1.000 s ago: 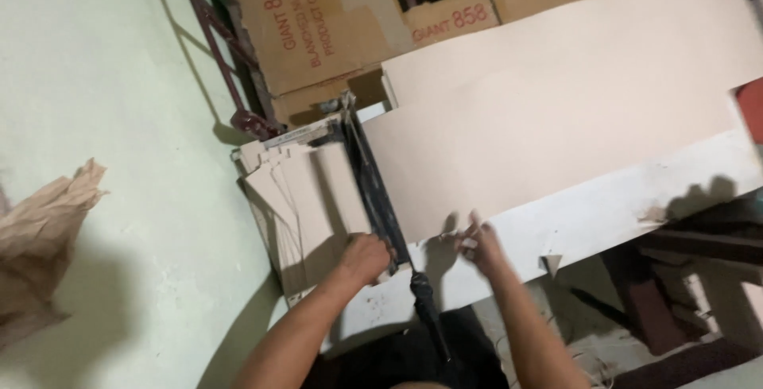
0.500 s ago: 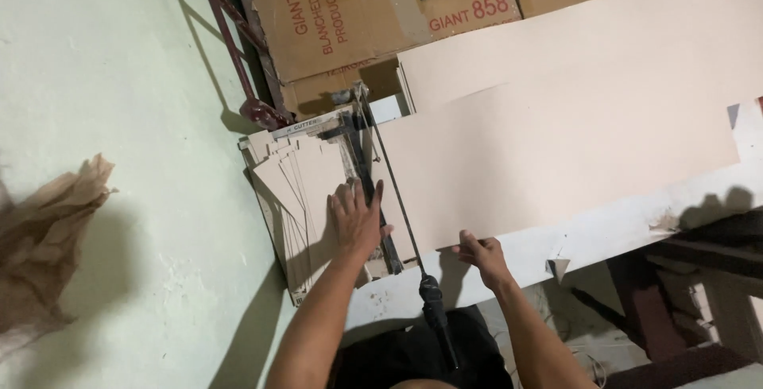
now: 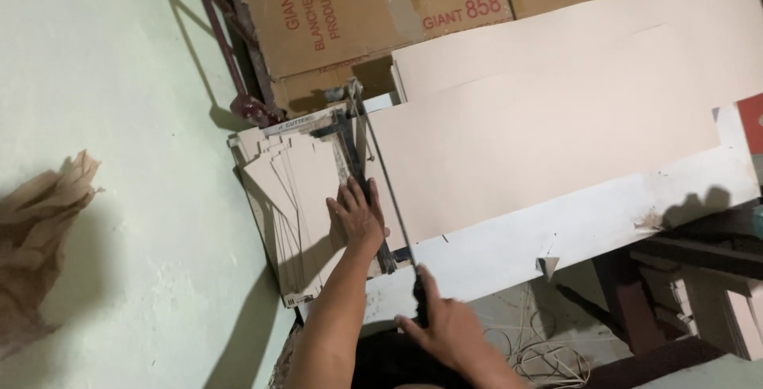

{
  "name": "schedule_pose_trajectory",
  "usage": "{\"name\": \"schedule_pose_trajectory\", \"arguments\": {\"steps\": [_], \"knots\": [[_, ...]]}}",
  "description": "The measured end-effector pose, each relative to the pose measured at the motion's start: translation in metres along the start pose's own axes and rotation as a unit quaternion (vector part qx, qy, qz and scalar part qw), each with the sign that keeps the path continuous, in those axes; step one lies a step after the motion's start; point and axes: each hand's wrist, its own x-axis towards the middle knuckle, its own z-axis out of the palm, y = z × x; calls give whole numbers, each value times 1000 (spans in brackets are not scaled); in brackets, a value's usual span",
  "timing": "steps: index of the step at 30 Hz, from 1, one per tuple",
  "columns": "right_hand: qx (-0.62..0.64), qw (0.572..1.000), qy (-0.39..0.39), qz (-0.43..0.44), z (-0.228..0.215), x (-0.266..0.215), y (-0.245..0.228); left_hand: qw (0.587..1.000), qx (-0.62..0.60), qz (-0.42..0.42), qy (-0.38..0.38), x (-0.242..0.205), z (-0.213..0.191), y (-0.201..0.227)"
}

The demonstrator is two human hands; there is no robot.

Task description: The person repeatedly positions large sheets of cardboard on a manual paper cutter and pulls the lever to trim the edges. Cut pieces are stacked to the left of the cutter. The process is repeated for multiple sheets throughout the clip.

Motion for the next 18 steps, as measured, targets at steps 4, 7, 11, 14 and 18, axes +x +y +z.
{"name": "schedule_pose_trajectory", "arguments": {"steps": [4,7,11,14,18], "knots": [[-40,995,92,-1,160,113,103,995,-92,47,15,-25,-32,-8],[6,990,125,-67,199,123,129,992,-107,54,-48,-39,-31,-12],[-102,960,244,-93,229,144,139,991,-122,62,5,-36,-26,-18],[-105,975,187,-62,207,165,139,992,-112,53,19,-27,-31,-11],[72,993,85,-41,153,120,112,994,-73,44,65,-28,-17,-11]]}}
